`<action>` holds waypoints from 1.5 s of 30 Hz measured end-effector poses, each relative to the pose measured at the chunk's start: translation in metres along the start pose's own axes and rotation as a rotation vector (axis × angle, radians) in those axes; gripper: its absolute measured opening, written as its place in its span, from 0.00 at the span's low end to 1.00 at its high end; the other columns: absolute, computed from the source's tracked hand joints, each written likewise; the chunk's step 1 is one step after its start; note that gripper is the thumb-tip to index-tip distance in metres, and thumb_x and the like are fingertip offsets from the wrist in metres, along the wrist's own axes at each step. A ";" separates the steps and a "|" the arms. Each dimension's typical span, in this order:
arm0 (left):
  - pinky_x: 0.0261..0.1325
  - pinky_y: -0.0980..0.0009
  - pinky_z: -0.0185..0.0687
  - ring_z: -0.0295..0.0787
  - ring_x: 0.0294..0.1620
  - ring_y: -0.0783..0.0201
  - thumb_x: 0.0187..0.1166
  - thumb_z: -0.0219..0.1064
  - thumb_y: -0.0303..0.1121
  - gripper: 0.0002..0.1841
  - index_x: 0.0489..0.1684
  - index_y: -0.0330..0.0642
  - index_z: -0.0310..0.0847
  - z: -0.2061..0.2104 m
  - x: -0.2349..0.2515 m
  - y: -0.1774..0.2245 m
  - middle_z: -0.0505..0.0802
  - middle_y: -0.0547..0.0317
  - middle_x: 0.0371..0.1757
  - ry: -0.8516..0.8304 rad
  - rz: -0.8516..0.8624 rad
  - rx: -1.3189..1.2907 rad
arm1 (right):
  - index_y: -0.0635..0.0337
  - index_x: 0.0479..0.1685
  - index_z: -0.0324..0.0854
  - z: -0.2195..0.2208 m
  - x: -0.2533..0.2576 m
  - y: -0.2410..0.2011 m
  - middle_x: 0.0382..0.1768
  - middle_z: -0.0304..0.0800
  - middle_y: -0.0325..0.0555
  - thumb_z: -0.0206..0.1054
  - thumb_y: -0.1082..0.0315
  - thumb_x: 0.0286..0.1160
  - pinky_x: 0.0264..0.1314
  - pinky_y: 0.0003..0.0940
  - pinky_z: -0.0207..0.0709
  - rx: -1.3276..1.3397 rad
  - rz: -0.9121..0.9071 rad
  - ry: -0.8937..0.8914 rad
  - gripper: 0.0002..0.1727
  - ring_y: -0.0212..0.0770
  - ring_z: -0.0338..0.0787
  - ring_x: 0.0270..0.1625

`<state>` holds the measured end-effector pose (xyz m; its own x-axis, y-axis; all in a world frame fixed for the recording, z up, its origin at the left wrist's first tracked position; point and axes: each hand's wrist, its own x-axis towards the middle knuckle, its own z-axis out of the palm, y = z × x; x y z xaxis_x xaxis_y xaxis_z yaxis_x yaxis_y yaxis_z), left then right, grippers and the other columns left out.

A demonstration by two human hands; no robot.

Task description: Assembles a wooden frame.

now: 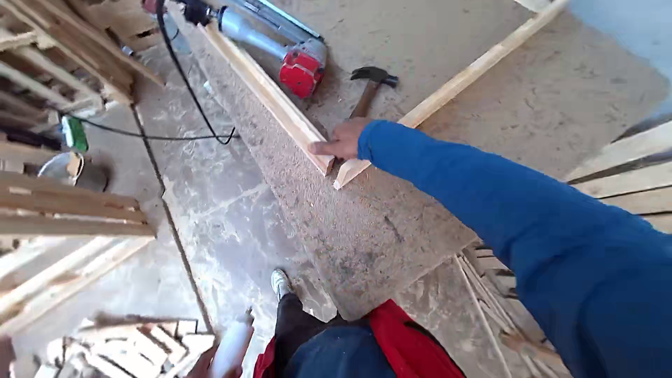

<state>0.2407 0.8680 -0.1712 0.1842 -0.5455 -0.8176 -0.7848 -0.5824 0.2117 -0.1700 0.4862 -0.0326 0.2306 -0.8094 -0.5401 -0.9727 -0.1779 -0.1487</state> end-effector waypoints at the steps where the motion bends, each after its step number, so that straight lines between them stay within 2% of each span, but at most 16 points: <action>1: 0.70 0.42 0.83 0.92 0.61 0.43 0.58 0.84 0.54 0.47 0.80 0.41 0.74 0.015 -0.009 -0.001 0.93 0.40 0.59 0.039 0.022 -0.052 | 0.66 0.48 0.89 0.003 0.007 -0.007 0.49 0.92 0.65 0.41 0.16 0.71 0.63 0.73 0.76 0.024 0.034 -0.015 0.57 0.65 0.91 0.58; 6: 0.66 0.49 0.86 0.93 0.55 0.48 0.61 0.82 0.41 0.41 0.77 0.31 0.73 0.083 -0.051 -0.001 0.93 0.38 0.55 0.128 0.045 -0.437 | 0.68 0.42 0.89 0.001 0.018 -0.032 0.40 0.93 0.61 0.41 0.21 0.78 0.56 0.66 0.81 -0.010 0.042 -0.037 0.53 0.59 0.94 0.47; 9: 0.68 0.50 0.84 0.93 0.58 0.49 0.61 0.83 0.45 0.41 0.77 0.34 0.74 0.123 -0.060 -0.021 0.93 0.40 0.56 0.114 -0.028 -0.495 | 0.65 0.40 0.87 0.018 0.011 -0.080 0.29 0.91 0.52 0.45 0.21 0.77 0.38 0.50 0.88 0.118 0.110 -0.090 0.50 0.47 0.92 0.29; 14: 0.71 0.47 0.82 0.91 0.62 0.46 0.64 0.82 0.47 0.42 0.79 0.36 0.73 0.157 -0.059 -0.036 0.92 0.39 0.60 0.138 -0.060 -0.574 | 0.64 0.41 0.88 0.025 0.015 -0.106 0.28 0.92 0.51 0.43 0.18 0.74 0.36 0.48 0.88 0.097 0.167 -0.032 0.52 0.45 0.93 0.28; 17: 0.57 0.38 0.87 0.95 0.49 0.45 0.56 0.84 0.55 0.43 0.75 0.44 0.78 0.176 -0.054 -0.043 0.96 0.45 0.48 0.297 0.014 -0.602 | 0.64 0.39 0.88 0.030 0.014 -0.111 0.27 0.91 0.50 0.44 0.17 0.73 0.36 0.47 0.88 0.119 0.164 -0.014 0.52 0.45 0.92 0.27; 22: 0.55 0.46 0.91 0.95 0.49 0.58 0.64 0.72 0.65 0.42 0.78 0.52 0.76 0.115 -0.042 0.025 0.95 0.57 0.52 0.441 0.263 -0.648 | 0.63 0.41 0.87 0.027 0.011 -0.125 0.27 0.90 0.51 0.42 0.18 0.74 0.35 0.48 0.86 0.150 0.104 -0.042 0.52 0.46 0.90 0.26; 24: 0.56 0.51 0.91 0.94 0.49 0.61 0.68 0.69 0.67 0.40 0.76 0.50 0.78 0.081 -0.040 0.066 0.95 0.58 0.53 0.418 0.324 -0.668 | 0.66 0.52 0.87 0.021 0.010 -0.113 0.40 0.94 0.56 0.36 0.19 0.77 0.48 0.55 0.87 0.124 0.002 -0.111 0.55 0.51 0.95 0.39; 26: 0.52 0.51 0.92 0.95 0.45 0.61 0.69 0.70 0.65 0.37 0.72 0.50 0.80 0.052 -0.050 0.103 0.96 0.59 0.48 0.387 0.351 -0.680 | 0.66 0.54 0.88 0.011 0.000 -0.088 0.48 0.94 0.60 0.33 0.21 0.79 0.60 0.67 0.81 0.042 -0.185 -0.089 0.55 0.59 0.94 0.51; 28: 0.46 0.52 0.94 0.96 0.40 0.60 0.71 0.70 0.63 0.32 0.66 0.51 0.82 0.033 -0.062 0.137 0.96 0.60 0.42 0.343 0.380 -0.729 | 0.56 0.67 0.85 -0.007 -0.014 -0.046 0.58 0.93 0.55 0.41 0.24 0.80 0.70 0.69 0.76 -0.052 -0.413 -0.058 0.47 0.57 0.91 0.63; 30: 0.42 0.52 0.95 0.96 0.37 0.59 0.73 0.68 0.62 0.28 0.62 0.52 0.84 0.021 -0.068 0.167 0.96 0.59 0.38 0.288 0.384 -0.773 | 0.51 0.78 0.78 -0.017 -0.023 0.009 0.61 0.93 0.47 0.59 0.23 0.70 0.73 0.63 0.78 -0.106 -0.538 -0.006 0.47 0.50 0.91 0.65; 32: 0.41 0.53 0.95 0.96 0.36 0.60 0.74 0.67 0.62 0.28 0.62 0.54 0.84 0.013 -0.067 0.193 0.96 0.60 0.38 0.260 0.364 -0.760 | 0.50 0.77 0.79 -0.016 -0.027 0.063 0.58 0.94 0.46 0.69 0.21 0.54 0.69 0.63 0.81 -0.157 -0.552 0.073 0.53 0.50 0.92 0.62; 33: 0.41 0.54 0.95 0.96 0.35 0.61 0.74 0.67 0.63 0.28 0.62 0.54 0.84 0.011 -0.064 0.204 0.96 0.61 0.37 0.268 0.359 -0.743 | 0.50 0.73 0.82 -0.011 -0.025 0.085 0.53 0.95 0.50 0.69 0.19 0.53 0.62 0.65 0.82 -0.195 -0.554 0.141 0.52 0.54 0.93 0.57; 36: 0.39 0.54 0.95 0.96 0.33 0.61 0.75 0.66 0.60 0.26 0.61 0.52 0.84 0.005 -0.051 0.233 0.96 0.61 0.36 0.320 0.360 -0.712 | 0.57 0.61 0.86 0.019 -0.021 0.114 0.40 0.95 0.56 0.65 0.29 0.70 0.41 0.68 0.84 -0.190 -0.675 0.447 0.39 0.62 0.95 0.41; 38: 0.39 0.52 0.95 0.96 0.33 0.61 0.75 0.66 0.63 0.27 0.60 0.53 0.85 0.002 -0.043 0.250 0.96 0.62 0.35 0.352 0.320 -0.649 | 0.58 0.60 0.85 0.030 -0.021 0.111 0.33 0.94 0.56 0.63 0.31 0.72 0.33 0.64 0.82 -0.175 -0.742 0.572 0.38 0.62 0.93 0.34; 42: 0.40 0.47 0.93 0.96 0.33 0.60 0.73 0.65 0.67 0.29 0.59 0.56 0.85 -0.001 -0.033 0.276 0.96 0.63 0.34 0.388 0.190 -0.507 | 0.60 0.64 0.83 0.038 -0.017 0.107 0.32 0.93 0.57 0.62 0.30 0.71 0.33 0.61 0.82 -0.159 -0.750 0.633 0.41 0.62 0.92 0.32; 45: 0.41 0.44 0.91 0.96 0.35 0.59 0.72 0.63 0.69 0.31 0.61 0.57 0.85 -0.003 -0.030 0.290 0.95 0.63 0.35 0.419 0.097 -0.391 | 0.62 0.58 0.83 0.040 -0.013 0.104 0.30 0.91 0.57 0.60 0.28 0.71 0.32 0.58 0.81 -0.174 -0.736 0.661 0.42 0.61 0.91 0.30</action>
<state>0.0093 0.7133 -0.0833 0.4035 -0.7529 -0.5200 -0.5478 -0.6540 0.5218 -0.2732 0.5007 -0.0735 0.7675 -0.6042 0.2140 -0.5959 -0.7956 -0.1090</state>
